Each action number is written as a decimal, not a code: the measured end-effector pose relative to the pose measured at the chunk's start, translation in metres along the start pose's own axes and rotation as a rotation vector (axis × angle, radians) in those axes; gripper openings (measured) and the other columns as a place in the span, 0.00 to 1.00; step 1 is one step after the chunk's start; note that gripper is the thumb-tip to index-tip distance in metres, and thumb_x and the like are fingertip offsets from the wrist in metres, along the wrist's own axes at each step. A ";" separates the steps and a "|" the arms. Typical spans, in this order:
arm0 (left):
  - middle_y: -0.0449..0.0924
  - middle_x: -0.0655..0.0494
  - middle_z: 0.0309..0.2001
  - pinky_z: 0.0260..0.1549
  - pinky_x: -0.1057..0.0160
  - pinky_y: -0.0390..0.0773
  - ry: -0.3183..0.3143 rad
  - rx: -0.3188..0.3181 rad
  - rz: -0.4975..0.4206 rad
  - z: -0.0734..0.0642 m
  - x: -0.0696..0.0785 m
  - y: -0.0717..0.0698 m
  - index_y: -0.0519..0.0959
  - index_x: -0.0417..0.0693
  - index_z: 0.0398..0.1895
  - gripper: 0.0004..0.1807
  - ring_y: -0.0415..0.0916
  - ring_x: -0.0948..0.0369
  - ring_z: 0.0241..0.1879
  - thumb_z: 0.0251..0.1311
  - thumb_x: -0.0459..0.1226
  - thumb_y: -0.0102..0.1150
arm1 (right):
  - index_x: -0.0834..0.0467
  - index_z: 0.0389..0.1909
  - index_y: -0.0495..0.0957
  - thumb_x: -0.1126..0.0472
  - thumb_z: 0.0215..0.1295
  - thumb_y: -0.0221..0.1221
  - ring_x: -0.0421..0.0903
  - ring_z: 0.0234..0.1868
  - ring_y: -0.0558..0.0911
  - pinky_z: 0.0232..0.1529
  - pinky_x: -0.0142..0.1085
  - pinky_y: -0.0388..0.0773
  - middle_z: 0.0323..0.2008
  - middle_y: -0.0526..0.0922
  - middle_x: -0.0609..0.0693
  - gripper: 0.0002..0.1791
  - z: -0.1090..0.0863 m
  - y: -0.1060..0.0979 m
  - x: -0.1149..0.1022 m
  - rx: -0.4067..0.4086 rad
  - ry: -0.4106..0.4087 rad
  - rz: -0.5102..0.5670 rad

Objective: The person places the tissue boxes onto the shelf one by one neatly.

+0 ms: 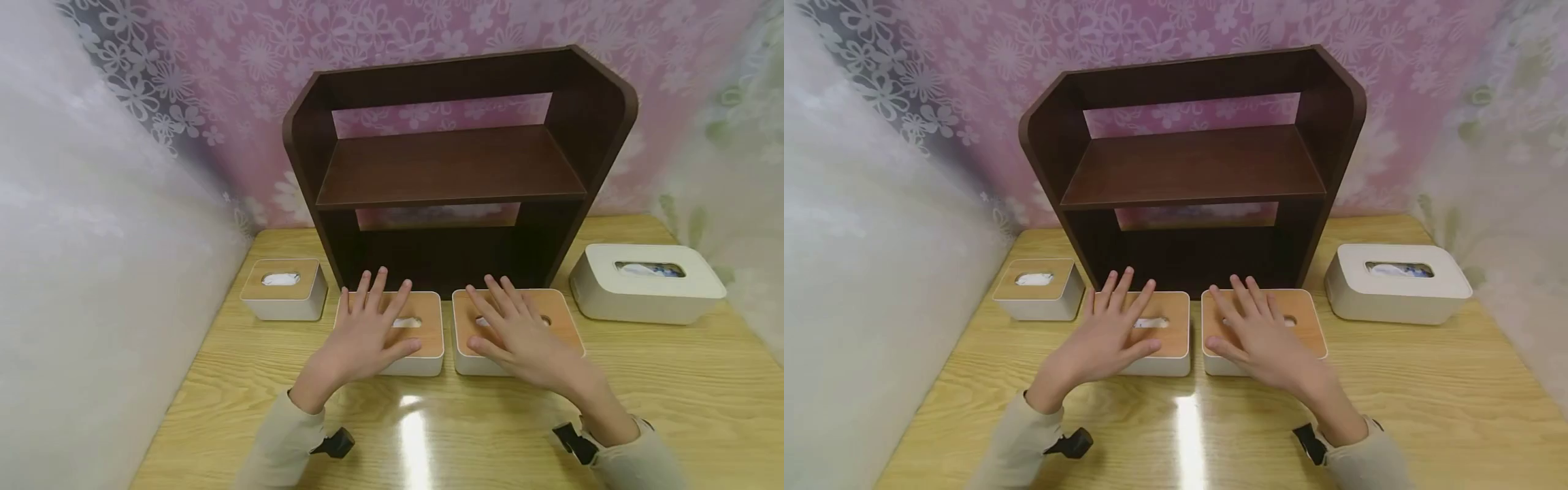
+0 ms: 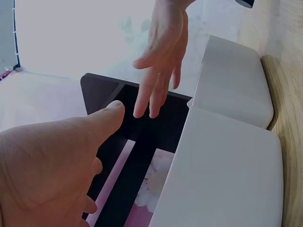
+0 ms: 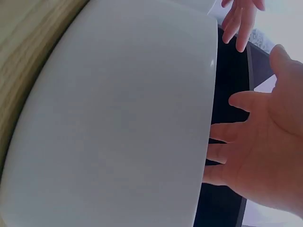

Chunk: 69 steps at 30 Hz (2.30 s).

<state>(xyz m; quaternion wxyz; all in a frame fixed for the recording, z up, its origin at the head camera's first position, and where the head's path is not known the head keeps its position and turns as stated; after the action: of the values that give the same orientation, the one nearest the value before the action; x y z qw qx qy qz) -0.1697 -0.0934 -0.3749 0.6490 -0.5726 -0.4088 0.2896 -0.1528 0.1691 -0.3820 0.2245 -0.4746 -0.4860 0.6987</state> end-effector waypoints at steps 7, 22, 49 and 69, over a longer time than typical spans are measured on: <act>0.19 0.50 0.79 0.69 0.32 0.36 0.008 0.025 -0.009 -0.009 -0.007 0.004 0.34 0.65 0.80 0.48 0.18 0.48 0.77 0.66 0.70 0.37 | 0.40 0.80 0.40 0.40 0.70 0.56 0.63 0.77 0.46 0.65 0.66 0.59 0.80 0.32 0.51 0.46 0.002 0.011 -0.015 0.030 -0.046 0.193; 0.22 0.49 0.79 0.70 0.33 0.40 -0.038 0.064 -0.058 -0.025 -0.026 0.011 0.29 0.66 0.79 0.49 0.21 0.47 0.78 0.66 0.68 0.42 | 0.38 0.80 0.40 0.45 0.70 0.58 0.63 0.76 0.53 0.59 0.67 0.66 0.80 0.34 0.48 0.46 0.007 0.036 -0.041 0.043 -0.071 0.406; 0.27 0.44 0.80 0.67 0.31 0.49 -0.074 0.072 -0.275 -0.048 -0.052 0.032 0.35 0.55 0.81 0.51 0.29 0.43 0.78 0.67 0.61 0.51 | 0.49 0.80 0.33 0.62 0.67 0.60 0.60 0.78 0.33 0.64 0.73 0.39 0.79 0.29 0.54 0.53 0.008 0.070 -0.067 0.096 0.116 0.811; 0.24 0.44 0.79 0.67 0.38 0.58 -0.113 0.038 -0.566 -0.050 -0.064 0.044 0.31 0.53 0.81 0.52 0.35 0.43 0.77 0.69 0.58 0.52 | 0.51 0.79 0.27 0.62 0.71 0.52 0.52 0.78 0.34 0.74 0.57 0.39 0.79 0.27 0.49 0.49 0.018 0.090 -0.066 0.117 0.368 0.976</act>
<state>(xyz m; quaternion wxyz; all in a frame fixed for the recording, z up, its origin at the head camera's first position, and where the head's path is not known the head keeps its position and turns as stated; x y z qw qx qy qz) -0.1538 -0.1647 -0.4314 0.6907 -0.4067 -0.5823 0.1360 -0.1255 0.0711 -0.4316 -0.0192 -0.7474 -0.1211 0.6530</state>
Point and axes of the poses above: each hand's wrist, its own z-axis towards the middle knuckle, its own y-axis out of the palm, x = y × z, the point moved 3 cm from there along z, towards the middle knuckle
